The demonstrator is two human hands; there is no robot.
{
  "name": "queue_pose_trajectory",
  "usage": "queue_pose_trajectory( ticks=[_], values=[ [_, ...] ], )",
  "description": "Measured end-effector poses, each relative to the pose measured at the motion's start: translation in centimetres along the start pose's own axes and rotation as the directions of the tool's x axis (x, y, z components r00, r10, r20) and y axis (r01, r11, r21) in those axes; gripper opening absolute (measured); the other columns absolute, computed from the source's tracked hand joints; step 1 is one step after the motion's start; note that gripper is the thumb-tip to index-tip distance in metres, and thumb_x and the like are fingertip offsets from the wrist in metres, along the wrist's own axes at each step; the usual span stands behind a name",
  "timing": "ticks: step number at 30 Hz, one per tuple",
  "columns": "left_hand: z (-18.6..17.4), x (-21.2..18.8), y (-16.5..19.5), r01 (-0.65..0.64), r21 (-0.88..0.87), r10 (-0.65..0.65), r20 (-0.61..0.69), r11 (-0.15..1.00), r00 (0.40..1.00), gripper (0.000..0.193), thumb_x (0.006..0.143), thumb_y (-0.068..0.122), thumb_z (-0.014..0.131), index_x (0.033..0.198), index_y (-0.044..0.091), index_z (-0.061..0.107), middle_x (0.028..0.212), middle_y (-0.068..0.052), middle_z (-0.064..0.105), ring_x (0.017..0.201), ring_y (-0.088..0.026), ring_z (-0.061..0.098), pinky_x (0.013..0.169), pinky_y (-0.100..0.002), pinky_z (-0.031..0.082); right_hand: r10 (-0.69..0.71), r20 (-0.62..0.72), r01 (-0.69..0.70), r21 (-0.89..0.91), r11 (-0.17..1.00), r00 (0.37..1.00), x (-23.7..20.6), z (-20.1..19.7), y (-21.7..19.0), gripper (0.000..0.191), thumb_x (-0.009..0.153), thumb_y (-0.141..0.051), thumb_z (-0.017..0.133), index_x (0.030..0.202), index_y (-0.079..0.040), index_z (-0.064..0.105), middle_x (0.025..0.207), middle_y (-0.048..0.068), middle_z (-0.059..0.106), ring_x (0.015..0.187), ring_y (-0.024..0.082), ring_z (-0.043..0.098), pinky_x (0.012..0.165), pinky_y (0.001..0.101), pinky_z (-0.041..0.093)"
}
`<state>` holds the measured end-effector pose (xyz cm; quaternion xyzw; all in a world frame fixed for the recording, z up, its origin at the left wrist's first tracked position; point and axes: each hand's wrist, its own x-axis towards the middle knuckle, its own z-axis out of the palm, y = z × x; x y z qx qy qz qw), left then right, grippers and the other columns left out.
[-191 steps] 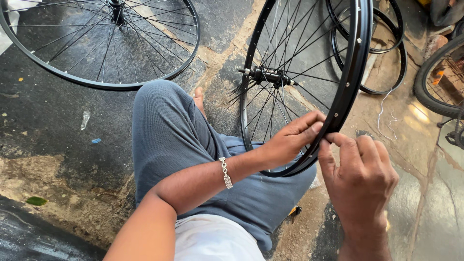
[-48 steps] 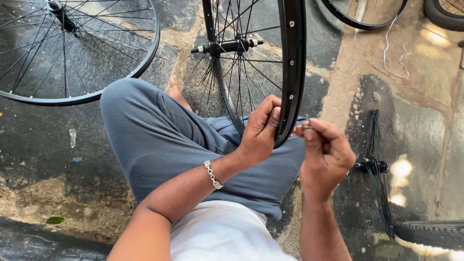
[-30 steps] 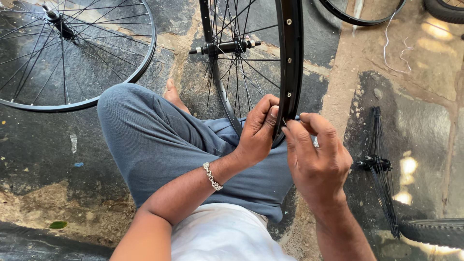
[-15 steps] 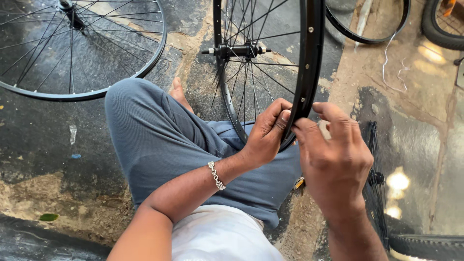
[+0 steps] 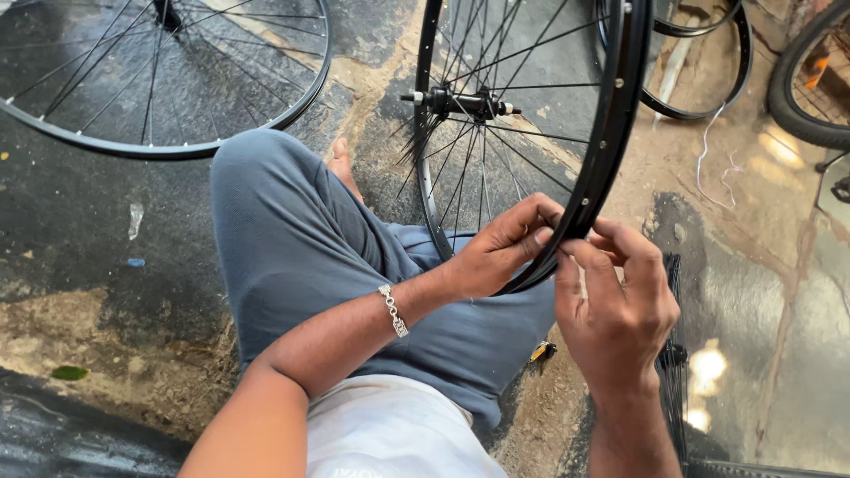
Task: The person sits on the floor and attaches a black rim to a bicycle wheel hub by hand. They insert spokes into the rim holes and secure them to the hub, repeating the process to assemble the wheel structure.
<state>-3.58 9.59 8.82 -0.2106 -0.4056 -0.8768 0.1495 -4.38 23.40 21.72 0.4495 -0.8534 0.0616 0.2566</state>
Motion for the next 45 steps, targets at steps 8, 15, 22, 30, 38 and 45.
queue_pose_trajectory(
  ticks=[8,15,22,30,38,45],
  values=[
    [-1.3,0.5,-0.2,0.028,0.025,-0.030,0.068,0.999,0.997,0.021,0.117,0.017,0.049,0.130,0.003,0.055,0.121,-0.001,0.054,0.120,-0.009,0.052,0.112,-0.028,0.045,-0.060,-0.003,0.059,-0.139,0.988,0.998,0.4,-0.2,-0.1,0.019,0.091,-0.014,0.085,0.107,-0.014,0.075,0.126,0.003,0.060,0.100,0.020,0.065,0.083,0.0348,0.057],
    [-0.5,0.8,0.5,-0.031,0.205,0.037,-0.025,0.978,0.999,0.022,0.116,0.023,0.049,0.118,0.004,0.059,0.106,-0.002,0.059,0.103,-0.009,0.056,0.095,-0.028,0.049,-0.033,0.022,0.034,-0.050,0.998,0.999,1.0,-0.5,-0.5,0.016,0.095,-0.014,0.084,0.108,-0.013,0.075,0.126,0.003,0.058,0.100,0.016,0.065,0.082,0.0307,0.057],
    [-0.4,1.0,0.5,0.047,0.295,-0.024,-0.081,0.954,0.996,0.028,0.121,0.023,0.049,0.107,0.002,0.061,0.087,-0.002,0.056,0.080,-0.007,0.048,0.080,-0.024,0.048,-0.059,0.050,0.064,-0.107,0.992,0.997,1.0,-0.5,-0.1,0.017,0.095,-0.015,0.084,0.108,-0.014,0.074,0.130,0.003,0.058,0.099,0.015,0.064,0.081,0.0303,0.057],
    [-0.4,1.0,0.8,-0.005,-0.083,0.005,-0.005,0.997,1.000,0.022,0.117,0.021,0.047,0.131,0.004,0.052,0.118,0.000,0.055,0.113,-0.006,0.053,0.103,-0.025,0.047,-0.134,0.022,0.136,-0.163,0.977,0.991,1.7,-0.5,0.1,0.016,0.098,-0.018,0.085,0.110,-0.013,0.076,0.129,0.005,0.056,0.105,0.019,0.062,0.083,0.0299,0.058],
    [0.7,1.4,1.1,-0.047,0.217,0.082,-0.154,0.975,0.985,0.023,0.116,0.025,0.046,0.111,0.005,0.057,0.093,0.001,0.057,0.088,-0.006,0.055,0.079,-0.026,0.049,-0.075,0.013,0.076,-0.062,0.995,0.997,1.6,-0.1,-0.7,0.016,0.098,-0.010,0.084,0.111,-0.011,0.075,0.134,0.005,0.055,0.113,0.018,0.063,0.087,0.0271,0.060],
    [1.8,1.4,0.6,0.004,0.219,0.053,-0.254,0.976,0.966,0.031,0.117,0.028,0.048,0.100,0.004,0.054,0.076,0.002,0.047,0.076,-0.006,0.044,0.069,-0.028,0.042,-0.077,0.010,0.077,-0.067,0.995,0.997,1.0,0.0,-0.4,0.013,0.098,-0.010,0.083,0.108,-0.010,0.074,0.134,0.006,0.053,0.109,0.017,0.063,0.086,0.0271,0.059]
  ],
)
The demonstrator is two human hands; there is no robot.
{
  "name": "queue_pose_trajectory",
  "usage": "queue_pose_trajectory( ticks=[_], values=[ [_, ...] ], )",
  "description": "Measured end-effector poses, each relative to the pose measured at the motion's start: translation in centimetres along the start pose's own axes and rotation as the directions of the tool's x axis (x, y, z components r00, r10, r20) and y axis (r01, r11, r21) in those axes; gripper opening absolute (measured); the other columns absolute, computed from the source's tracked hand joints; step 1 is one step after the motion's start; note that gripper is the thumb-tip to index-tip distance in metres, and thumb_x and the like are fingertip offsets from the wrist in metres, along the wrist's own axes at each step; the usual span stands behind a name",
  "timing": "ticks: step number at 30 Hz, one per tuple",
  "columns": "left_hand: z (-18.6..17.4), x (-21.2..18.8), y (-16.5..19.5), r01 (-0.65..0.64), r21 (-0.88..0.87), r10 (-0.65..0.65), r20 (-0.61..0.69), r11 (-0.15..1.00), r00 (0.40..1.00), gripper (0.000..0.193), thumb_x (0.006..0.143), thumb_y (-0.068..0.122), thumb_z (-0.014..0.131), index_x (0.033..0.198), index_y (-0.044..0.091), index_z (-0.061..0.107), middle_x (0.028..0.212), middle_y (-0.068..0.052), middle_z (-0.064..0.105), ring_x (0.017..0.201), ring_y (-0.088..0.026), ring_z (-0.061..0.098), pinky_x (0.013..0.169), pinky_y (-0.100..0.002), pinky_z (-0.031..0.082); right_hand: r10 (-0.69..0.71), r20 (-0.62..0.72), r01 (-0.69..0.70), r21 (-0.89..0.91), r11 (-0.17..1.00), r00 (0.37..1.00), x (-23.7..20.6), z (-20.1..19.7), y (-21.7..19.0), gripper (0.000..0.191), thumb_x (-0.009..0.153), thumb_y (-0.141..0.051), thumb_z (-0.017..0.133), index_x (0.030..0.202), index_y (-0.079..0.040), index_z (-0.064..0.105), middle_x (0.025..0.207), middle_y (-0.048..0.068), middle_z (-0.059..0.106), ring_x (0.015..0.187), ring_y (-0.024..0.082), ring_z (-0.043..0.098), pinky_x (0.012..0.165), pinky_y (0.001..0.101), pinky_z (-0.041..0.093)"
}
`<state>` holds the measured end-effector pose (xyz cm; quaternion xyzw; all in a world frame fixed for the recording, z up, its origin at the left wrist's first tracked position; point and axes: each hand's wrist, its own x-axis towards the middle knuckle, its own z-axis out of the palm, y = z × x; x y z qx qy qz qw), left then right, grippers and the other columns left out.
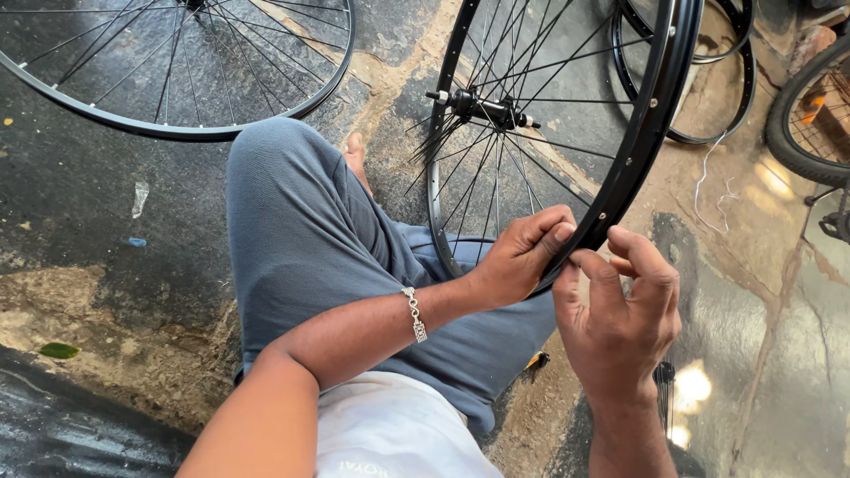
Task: The person sits on the floor and attaches a black rim to a bicycle wheel hub by hand. They insert spokes into the rim holes and secure them to the hub, repeating the process to assemble the wheel structure.
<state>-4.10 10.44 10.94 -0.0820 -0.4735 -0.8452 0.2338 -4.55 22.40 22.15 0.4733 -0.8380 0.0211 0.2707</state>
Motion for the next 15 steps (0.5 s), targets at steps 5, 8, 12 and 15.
queue_pose_trajectory(
  ticks=[5,8,12,15],
  values=[
    [0.6,1.8,0.6,-0.039,0.002,0.039,-0.029,0.999,0.999,0.031,0.115,0.029,0.046,0.105,0.003,0.058,0.082,0.003,0.052,0.078,-0.005,0.047,0.070,-0.025,0.046,-0.008,-0.011,0.007,-0.033,0.999,1.000,1.0,0.3,0.9,0.011,0.102,-0.014,0.082,0.104,-0.008,0.074,0.135,0.008,0.054,0.108,0.018,0.064,0.087,0.0271,0.059],
    [0.9,2.5,1.0,-0.085,-0.137,0.083,-0.021,0.987,0.996,0.030,0.116,0.029,0.045,0.110,0.004,0.059,0.090,0.002,0.057,0.085,-0.004,0.050,0.076,-0.025,0.047,0.018,-0.029,-0.018,0.005,1.000,0.999,1.9,0.3,1.1,0.015,0.105,-0.016,0.082,0.102,-0.006,0.072,0.134,0.009,0.053,0.114,0.023,0.065,0.089,0.0264,0.059],
    [0.1,2.0,0.7,0.023,-0.289,-0.006,0.059,0.957,0.998,0.021,0.116,0.027,0.048,0.116,0.007,0.056,0.095,0.003,0.055,0.087,-0.003,0.052,0.078,-0.022,0.047,0.116,-0.015,-0.112,0.161,0.981,0.993,2.4,-0.5,0.6,0.015,0.104,-0.013,0.081,0.102,-0.003,0.070,0.134,0.012,0.054,0.114,0.023,0.068,0.091,0.0285,0.060],
    [-0.9,2.2,0.0,0.112,-0.340,-0.071,0.129,0.934,0.989,0.018,0.114,0.027,0.050,0.115,0.009,0.055,0.091,0.004,0.058,0.081,-0.003,0.056,0.072,-0.022,0.051,0.143,-0.007,-0.140,0.164,0.977,0.990,2.2,-0.9,0.2,0.014,0.105,-0.009,0.081,0.103,-0.002,0.069,0.132,0.012,0.057,0.110,0.022,0.069,0.091,0.0318,0.059]
  ],
)
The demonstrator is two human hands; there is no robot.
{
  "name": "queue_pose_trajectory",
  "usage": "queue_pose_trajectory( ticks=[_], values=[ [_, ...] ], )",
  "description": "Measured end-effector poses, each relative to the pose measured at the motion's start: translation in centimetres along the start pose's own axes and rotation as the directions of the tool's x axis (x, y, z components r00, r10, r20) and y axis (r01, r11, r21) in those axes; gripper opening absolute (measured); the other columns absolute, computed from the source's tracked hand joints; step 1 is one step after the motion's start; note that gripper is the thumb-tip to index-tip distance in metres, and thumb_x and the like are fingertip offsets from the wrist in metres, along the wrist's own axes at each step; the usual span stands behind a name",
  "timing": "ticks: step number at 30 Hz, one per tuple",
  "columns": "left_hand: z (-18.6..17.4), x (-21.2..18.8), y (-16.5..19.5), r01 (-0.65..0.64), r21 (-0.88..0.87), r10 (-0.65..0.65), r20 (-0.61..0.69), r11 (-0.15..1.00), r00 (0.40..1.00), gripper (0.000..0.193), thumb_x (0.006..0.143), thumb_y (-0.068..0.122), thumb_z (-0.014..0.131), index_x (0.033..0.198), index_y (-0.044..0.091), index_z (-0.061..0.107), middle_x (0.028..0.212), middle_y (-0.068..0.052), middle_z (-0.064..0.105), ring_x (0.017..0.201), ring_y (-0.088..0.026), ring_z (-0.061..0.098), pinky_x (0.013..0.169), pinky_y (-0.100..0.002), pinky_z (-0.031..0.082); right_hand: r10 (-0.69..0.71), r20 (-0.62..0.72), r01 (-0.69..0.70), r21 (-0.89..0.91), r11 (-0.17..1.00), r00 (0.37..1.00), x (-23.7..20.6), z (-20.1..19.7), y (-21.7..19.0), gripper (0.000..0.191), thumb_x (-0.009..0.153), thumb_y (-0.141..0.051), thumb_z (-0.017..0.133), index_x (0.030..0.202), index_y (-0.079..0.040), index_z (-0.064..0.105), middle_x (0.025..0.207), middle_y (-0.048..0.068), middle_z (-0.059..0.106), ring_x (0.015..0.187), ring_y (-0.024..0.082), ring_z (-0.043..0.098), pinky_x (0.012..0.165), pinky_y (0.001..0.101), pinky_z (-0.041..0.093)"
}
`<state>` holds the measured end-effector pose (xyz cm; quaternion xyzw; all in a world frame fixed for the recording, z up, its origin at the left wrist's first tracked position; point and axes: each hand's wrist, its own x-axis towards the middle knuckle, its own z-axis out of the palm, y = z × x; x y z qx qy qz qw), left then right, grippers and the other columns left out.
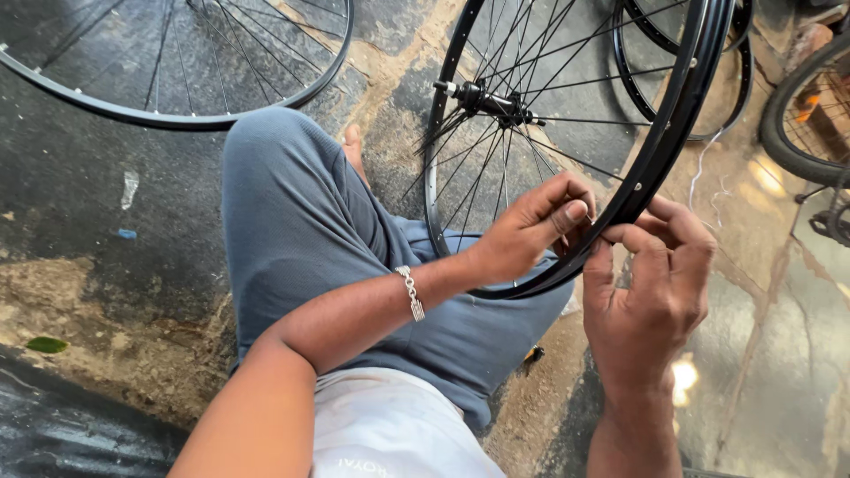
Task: The person sits on the floor and attaches a black rim to a bicycle wheel hub by hand. They insert spokes into the rim holes and secure them to the hub, repeating the process to assemble the wheel structure.
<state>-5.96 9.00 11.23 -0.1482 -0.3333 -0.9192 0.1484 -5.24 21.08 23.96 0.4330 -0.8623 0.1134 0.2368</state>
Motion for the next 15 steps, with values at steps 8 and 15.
queue_pose_trajectory(
  ticks=[8,15],
  values=[
    [-0.5,0.9,-0.8,0.111,-0.124,-0.108,0.026,0.986,0.994,0.019,0.110,0.028,0.055,0.105,0.010,0.058,0.081,0.004,0.059,0.070,-0.004,0.056,0.060,-0.022,0.047,-0.040,-0.007,0.040,-0.049,0.998,0.999,-0.2,0.0,0.5,0.012,0.107,-0.011,0.078,0.106,-0.004,0.069,0.129,0.010,0.062,0.111,0.024,0.069,0.093,0.0356,0.058],
    [-0.2,0.5,-1.9,-0.009,-0.168,0.011,0.008,0.986,1.000,0.020,0.112,0.029,0.057,0.108,0.009,0.059,0.091,0.005,0.058,0.086,-0.003,0.055,0.076,-0.023,0.050,-0.125,-0.023,0.118,-0.188,0.975,0.992,-0.1,0.2,0.3,0.016,0.112,-0.018,0.075,0.106,-0.006,0.066,0.128,0.009,0.057,0.114,0.024,0.065,0.094,0.0372,0.057]
  ],
)
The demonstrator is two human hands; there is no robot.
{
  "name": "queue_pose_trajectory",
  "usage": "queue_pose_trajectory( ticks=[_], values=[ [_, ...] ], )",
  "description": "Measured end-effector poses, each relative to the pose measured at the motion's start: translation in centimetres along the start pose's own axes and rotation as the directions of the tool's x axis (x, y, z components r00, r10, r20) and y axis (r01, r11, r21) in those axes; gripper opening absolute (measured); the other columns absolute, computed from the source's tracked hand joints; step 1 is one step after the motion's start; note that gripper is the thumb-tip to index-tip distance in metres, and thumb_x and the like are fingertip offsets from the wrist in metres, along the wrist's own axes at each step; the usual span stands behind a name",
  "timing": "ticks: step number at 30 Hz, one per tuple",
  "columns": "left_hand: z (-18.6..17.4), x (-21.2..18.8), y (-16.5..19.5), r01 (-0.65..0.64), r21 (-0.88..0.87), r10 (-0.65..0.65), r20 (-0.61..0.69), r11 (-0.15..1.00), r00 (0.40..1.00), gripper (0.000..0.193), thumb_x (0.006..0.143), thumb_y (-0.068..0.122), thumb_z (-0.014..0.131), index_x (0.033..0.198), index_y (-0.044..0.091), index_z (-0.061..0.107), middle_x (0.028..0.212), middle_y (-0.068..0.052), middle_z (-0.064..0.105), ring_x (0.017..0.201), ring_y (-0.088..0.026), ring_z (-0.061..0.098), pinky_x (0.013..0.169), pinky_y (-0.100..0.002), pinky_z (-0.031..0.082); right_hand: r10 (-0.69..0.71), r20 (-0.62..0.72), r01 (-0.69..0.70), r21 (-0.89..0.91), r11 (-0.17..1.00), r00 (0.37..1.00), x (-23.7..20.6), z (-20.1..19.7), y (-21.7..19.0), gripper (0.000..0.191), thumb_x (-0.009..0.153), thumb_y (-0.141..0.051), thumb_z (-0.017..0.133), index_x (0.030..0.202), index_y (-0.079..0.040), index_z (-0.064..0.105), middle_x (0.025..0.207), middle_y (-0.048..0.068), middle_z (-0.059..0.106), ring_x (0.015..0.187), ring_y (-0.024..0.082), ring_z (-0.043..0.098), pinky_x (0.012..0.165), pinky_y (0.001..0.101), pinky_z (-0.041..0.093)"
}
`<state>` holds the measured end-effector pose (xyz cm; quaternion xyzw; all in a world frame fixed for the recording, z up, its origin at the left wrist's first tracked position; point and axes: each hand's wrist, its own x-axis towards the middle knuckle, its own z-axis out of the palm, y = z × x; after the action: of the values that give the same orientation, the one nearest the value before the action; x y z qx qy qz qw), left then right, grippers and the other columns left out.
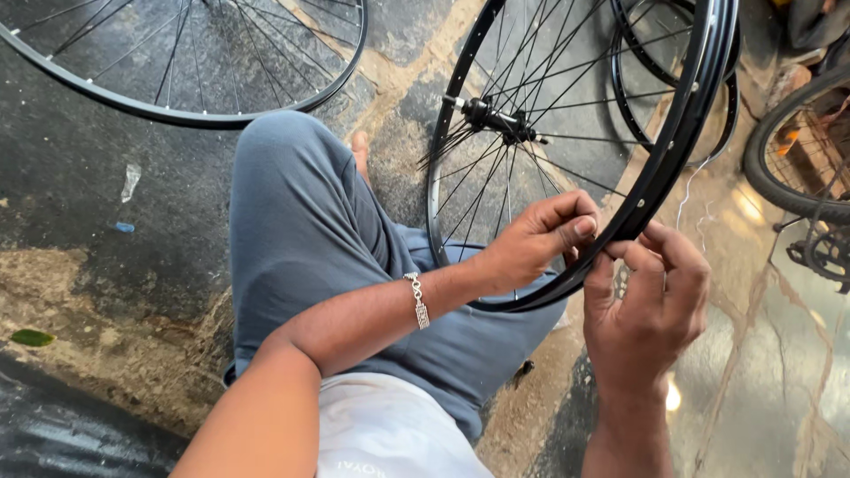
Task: The person sits on the floor and attaches a black rim to a bicycle wheel hub by hand. They insert spokes into the rim holes and secure them to the hub, repeating the process to assemble the wheel structure.
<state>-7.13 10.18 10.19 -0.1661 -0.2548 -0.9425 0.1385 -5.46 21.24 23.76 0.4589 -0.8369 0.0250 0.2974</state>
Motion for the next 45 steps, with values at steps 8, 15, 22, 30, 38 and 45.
queue_pose_trajectory(
  ticks=[8,15,22,30,38,45],
  values=[
    [0.0,0.3,0.5,0.021,-0.048,-0.014,0.148,0.999,0.989,0.017,0.110,0.019,0.055,0.124,0.009,0.054,0.115,0.003,0.059,0.112,-0.005,0.055,0.101,-0.024,0.048,-0.041,0.042,0.049,-0.213,0.976,0.998,0.5,-0.6,0.1,0.020,0.112,-0.022,0.077,0.107,-0.008,0.065,0.129,0.008,0.053,0.112,0.025,0.063,0.086,0.0359,0.056],
    [0.4,1.0,0.4,-0.051,0.260,0.015,0.136,0.964,0.991,0.015,0.116,0.019,0.050,0.125,0.008,0.056,0.103,0.004,0.056,0.097,-0.005,0.051,0.086,-0.025,0.047,0.028,0.020,-0.029,0.017,0.999,0.999,0.3,-0.3,0.4,0.014,0.108,-0.012,0.074,0.113,-0.005,0.063,0.129,0.011,0.052,0.110,0.022,0.066,0.089,0.0352,0.057],
    [1.0,1.3,0.6,-0.142,0.473,0.114,0.087,0.870,0.990,0.019,0.115,0.026,0.050,0.114,0.009,0.059,0.093,0.002,0.056,0.087,-0.007,0.053,0.079,-0.027,0.049,0.028,0.043,-0.026,-0.045,0.999,0.999,0.3,-0.7,0.4,0.011,0.102,-0.005,0.075,0.108,-0.007,0.066,0.129,0.008,0.054,0.110,0.020,0.067,0.090,0.0328,0.059],
    [0.7,0.5,1.3,-0.036,0.241,0.015,0.087,0.970,0.996,0.019,0.114,0.026,0.049,0.116,0.009,0.056,0.086,0.004,0.052,0.075,-0.003,0.049,0.066,-0.023,0.043,-0.076,0.090,0.099,-0.282,0.954,0.993,0.5,-0.9,0.9,0.011,0.104,-0.013,0.075,0.107,-0.011,0.065,0.132,0.003,0.050,0.126,0.023,0.055,0.101,0.0363,0.054],
    [0.1,0.9,1.2,0.019,0.098,-0.029,0.109,0.995,0.994,0.010,0.113,0.018,0.051,0.118,0.010,0.055,0.090,0.004,0.057,0.076,-0.003,0.055,0.064,-0.022,0.048,0.001,0.042,0.004,-0.116,0.993,0.999,0.2,0.3,0.7,0.014,0.109,-0.014,0.073,0.110,-0.006,0.062,0.135,0.010,0.048,0.129,0.029,0.054,0.106,0.0397,0.051],
    [-2.2,1.3,1.7,-0.028,0.282,0.032,-0.011,0.959,0.999,0.010,0.112,0.012,0.054,0.112,0.007,0.063,0.096,0.000,0.070,0.091,-0.006,0.064,0.078,-0.026,0.054,0.091,-0.012,-0.090,0.083,0.992,0.996,0.1,0.5,-0.1,0.012,0.110,-0.007,0.073,0.108,-0.002,0.062,0.125,0.014,0.062,0.118,0.031,0.063,0.101,0.0430,0.052]
  ],
)
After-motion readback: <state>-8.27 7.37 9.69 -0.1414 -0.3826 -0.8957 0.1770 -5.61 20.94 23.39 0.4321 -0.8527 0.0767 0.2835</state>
